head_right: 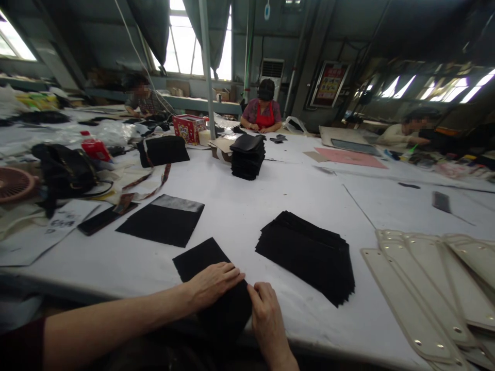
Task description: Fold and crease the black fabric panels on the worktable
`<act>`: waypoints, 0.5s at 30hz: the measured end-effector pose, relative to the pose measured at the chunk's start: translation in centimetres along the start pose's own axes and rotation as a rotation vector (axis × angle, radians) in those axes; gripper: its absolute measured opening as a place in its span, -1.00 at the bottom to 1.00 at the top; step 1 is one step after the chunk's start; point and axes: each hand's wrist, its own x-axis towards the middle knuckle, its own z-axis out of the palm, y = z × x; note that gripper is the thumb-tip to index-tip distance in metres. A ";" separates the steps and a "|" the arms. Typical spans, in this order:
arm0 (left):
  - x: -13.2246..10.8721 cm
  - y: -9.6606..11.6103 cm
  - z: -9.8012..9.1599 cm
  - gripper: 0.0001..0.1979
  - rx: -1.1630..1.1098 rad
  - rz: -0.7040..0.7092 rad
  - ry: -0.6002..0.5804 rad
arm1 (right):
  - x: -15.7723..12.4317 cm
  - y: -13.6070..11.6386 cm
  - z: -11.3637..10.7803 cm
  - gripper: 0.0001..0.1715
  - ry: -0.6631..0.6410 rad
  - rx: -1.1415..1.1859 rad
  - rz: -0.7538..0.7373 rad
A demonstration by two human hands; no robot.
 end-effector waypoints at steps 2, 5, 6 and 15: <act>0.0 0.3 0.0 -0.52 0.032 0.008 -0.007 | -0.1 0.0 -0.2 -0.58 0.000 -0.011 0.002; 0.0 0.9 -0.1 -0.50 0.097 0.012 -0.014 | -0.4 -0.1 -0.4 -0.60 -0.011 -0.030 0.006; 0.0 1.0 -0.1 -0.51 0.115 0.006 -0.018 | -0.5 -0.1 -0.5 -0.61 -0.016 -0.038 0.007; 0.5 1.5 0.1 -0.55 0.033 0.041 0.040 | -1.8 -0.2 -1.1 -0.59 -0.036 -0.118 0.012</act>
